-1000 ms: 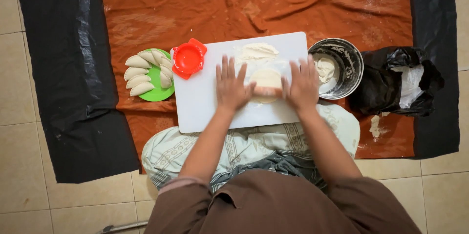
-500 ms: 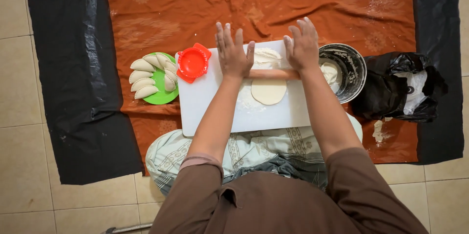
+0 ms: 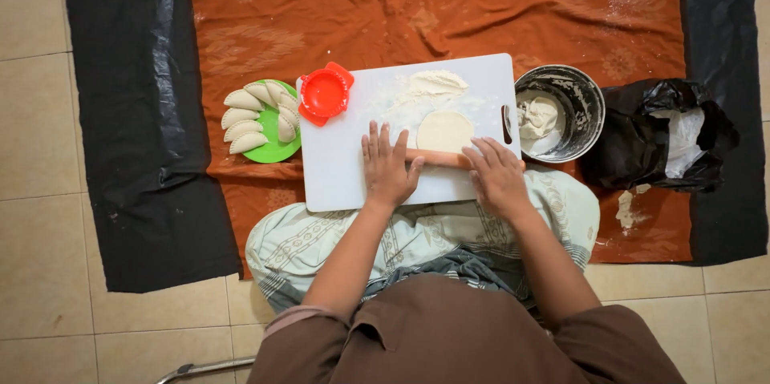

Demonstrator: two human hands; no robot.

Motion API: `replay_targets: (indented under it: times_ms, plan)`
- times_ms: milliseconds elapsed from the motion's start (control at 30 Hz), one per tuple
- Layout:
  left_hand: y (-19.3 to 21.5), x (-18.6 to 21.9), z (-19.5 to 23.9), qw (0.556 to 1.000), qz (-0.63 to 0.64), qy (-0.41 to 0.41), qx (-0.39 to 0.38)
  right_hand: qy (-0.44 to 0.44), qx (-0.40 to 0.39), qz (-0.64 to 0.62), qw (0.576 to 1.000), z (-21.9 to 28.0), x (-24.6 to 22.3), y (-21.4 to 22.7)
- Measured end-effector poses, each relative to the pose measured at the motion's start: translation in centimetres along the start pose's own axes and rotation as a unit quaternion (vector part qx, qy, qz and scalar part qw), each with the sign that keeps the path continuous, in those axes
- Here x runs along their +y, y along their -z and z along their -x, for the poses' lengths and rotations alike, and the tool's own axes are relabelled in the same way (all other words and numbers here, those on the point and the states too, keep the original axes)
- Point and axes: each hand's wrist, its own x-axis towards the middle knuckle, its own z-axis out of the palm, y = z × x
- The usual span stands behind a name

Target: Preparing a filled dumpling by rolling dough and using a plastic mold.

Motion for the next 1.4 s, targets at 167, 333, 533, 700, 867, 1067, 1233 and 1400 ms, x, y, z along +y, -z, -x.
replay_targets:
  times_ms: [167,333,533,700,867,1067,1233,1400]
  plan:
    - [0.5,0.1,0.5,1.000,0.000,0.004,-0.016,-0.004,-0.073,0.080,0.994,0.7,0.7,-0.7]
    - [0.3,1.9,1.1,0.999,-0.051,-0.006,0.013,0.071,-0.011,0.085,0.994,-0.7,1.9,-0.5]
    - [-1.6,1.0,-5.9,0.998,-0.054,-0.019,0.012,0.105,0.001,0.013,0.994,-9.3,6.2,-0.8]
    - [-2.3,-0.2,-13.0,0.997,-0.030,0.061,0.037,0.074,0.102,0.012,0.992,-17.2,9.8,-2.7]
    - [-2.2,-0.2,-13.9,0.996,-0.030,0.055,0.067,0.032,0.087,0.034,0.995,-15.2,8.6,-2.0]
    - [-1.1,0.5,-5.3,0.999,-0.029,-0.001,0.020,-0.034,0.054,0.038,0.997,-5.2,3.4,-2.0]
    - [-0.1,0.5,0.8,1.000,0.005,0.001,-0.002,-0.045,0.043,-0.003,0.998,1.1,0.1,-2.6]
    - [0.9,1.5,2.0,0.966,0.105,-0.127,0.198,-0.025,0.035,0.085,0.995,1.4,0.6,-2.2]
